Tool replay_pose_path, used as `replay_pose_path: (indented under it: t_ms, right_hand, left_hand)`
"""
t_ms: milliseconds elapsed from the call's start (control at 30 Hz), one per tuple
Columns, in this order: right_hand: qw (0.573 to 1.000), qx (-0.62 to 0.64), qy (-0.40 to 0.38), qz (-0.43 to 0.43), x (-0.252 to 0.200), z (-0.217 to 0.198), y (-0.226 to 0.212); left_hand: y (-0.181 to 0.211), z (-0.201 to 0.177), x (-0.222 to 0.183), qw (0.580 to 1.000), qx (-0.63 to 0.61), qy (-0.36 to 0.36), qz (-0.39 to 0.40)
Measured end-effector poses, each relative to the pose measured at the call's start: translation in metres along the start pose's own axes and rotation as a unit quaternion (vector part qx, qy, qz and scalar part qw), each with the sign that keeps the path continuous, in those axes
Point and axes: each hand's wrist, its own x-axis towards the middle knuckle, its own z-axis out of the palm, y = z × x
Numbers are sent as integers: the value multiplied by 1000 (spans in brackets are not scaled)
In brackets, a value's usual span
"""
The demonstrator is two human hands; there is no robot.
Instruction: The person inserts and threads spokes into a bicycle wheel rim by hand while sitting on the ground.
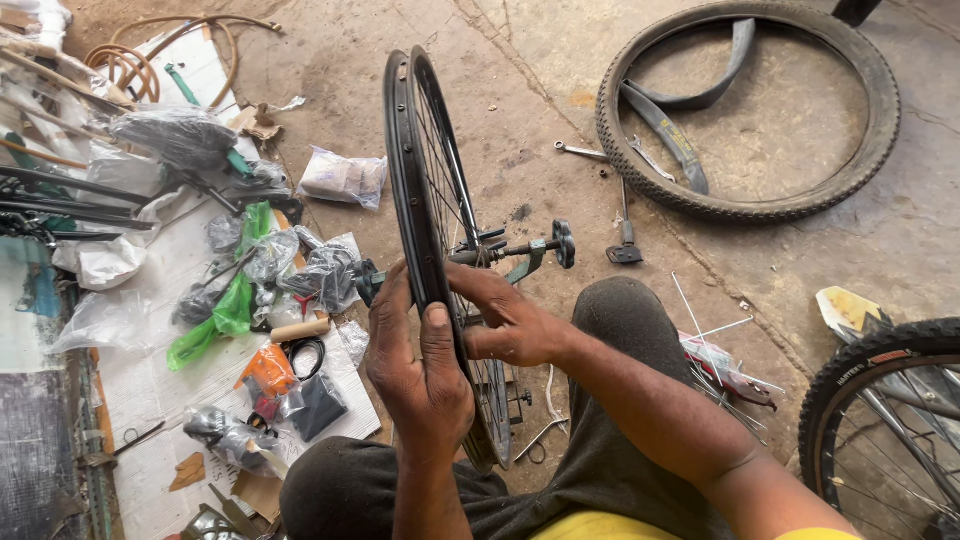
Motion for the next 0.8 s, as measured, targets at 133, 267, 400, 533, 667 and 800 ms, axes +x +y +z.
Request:
replay_pose_path:
  t_ms: [133, 267, 400, 533, 667, 800]
  right_hand:
    - [998, 4, -60, -3, 5, -7, 9]
    - [989, 8, -88, -118, 12, -18, 13]
    - [980, -10, -125, -156, 21, -29, 4]
    - [971, -77, -9, -224, 18, -20, 4]
    - [927, -206, 189, -251, 18, 11, 16]
    - [891, -248, 282, -255, 18, 22, 22]
  left_hand:
    - [0, -1, -1, 1000, 5, 4, 17]
    - [-3, 2, -1, 999, 10, 6, 32]
    - [-5, 1, 0, 1000, -14, -1, 11]
    - [-5, 0, -2, 1000, -9, -10, -3]
    - [-4, 2, -4, 1000, -7, -11, -23]
    - [-4, 1, -6, 1000, 6, -1, 0]
